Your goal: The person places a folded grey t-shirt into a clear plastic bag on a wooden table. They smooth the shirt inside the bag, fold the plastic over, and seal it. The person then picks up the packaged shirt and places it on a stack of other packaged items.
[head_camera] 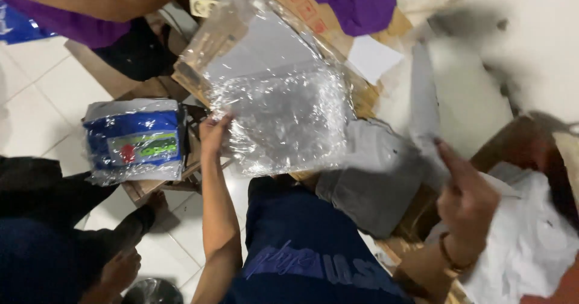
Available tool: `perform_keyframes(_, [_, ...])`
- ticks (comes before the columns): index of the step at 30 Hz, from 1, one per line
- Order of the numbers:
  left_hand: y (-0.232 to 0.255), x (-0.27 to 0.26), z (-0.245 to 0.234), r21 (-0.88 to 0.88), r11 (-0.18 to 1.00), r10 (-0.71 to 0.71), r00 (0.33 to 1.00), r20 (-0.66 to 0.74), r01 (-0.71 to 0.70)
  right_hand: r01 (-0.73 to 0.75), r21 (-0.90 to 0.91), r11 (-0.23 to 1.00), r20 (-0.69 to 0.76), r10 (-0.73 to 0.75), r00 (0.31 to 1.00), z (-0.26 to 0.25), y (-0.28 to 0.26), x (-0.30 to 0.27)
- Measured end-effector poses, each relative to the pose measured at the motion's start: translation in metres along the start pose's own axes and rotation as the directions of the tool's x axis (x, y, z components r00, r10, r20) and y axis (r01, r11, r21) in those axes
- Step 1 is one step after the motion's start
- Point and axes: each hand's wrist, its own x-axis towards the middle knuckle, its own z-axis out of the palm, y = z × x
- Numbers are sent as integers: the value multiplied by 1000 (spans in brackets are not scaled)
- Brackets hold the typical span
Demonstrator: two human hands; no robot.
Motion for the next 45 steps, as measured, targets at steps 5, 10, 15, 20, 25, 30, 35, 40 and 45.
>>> perform_keyframes(5, [2,3,-19,-43,998,46,999,-9,-47,-229,26,973,300,211,930,74,-3,-98])
perform_keyframes(10, [55,-31,-20,-162,974,-174,979,-102,157,-492,-256,832,933,345,100,160,33,-194])
perform_keyframes(15, [46,-28,-54,-102,991,68,983,-171,-87,-581,-31,814,709,428,561,164,-4,-51])
perform_keyframes(20, [17,-32,-106,78,991,125,945,-302,-106,-624,463,630,468,425,775,280,37,14])
perform_keyframes(25, [26,-86,-111,11,1000,24,914,-405,-22,-839,510,190,505,723,471,358,31,60])
perform_keyframes(30, [-45,-47,-138,-50,998,-60,935,-349,45,-719,595,359,334,703,628,357,52,72])
perform_keyframes(35, [-4,-55,-94,-10,999,-39,973,-229,38,-400,520,755,-10,474,881,191,27,123])
perform_keyframes(40, [-32,25,-51,27,1000,3,996,-85,-1,52,64,997,-82,-46,996,57,33,144])
perform_keyframes(45, [78,-34,8,21,962,-270,960,-72,272,-176,277,945,148,140,979,4,-52,169])
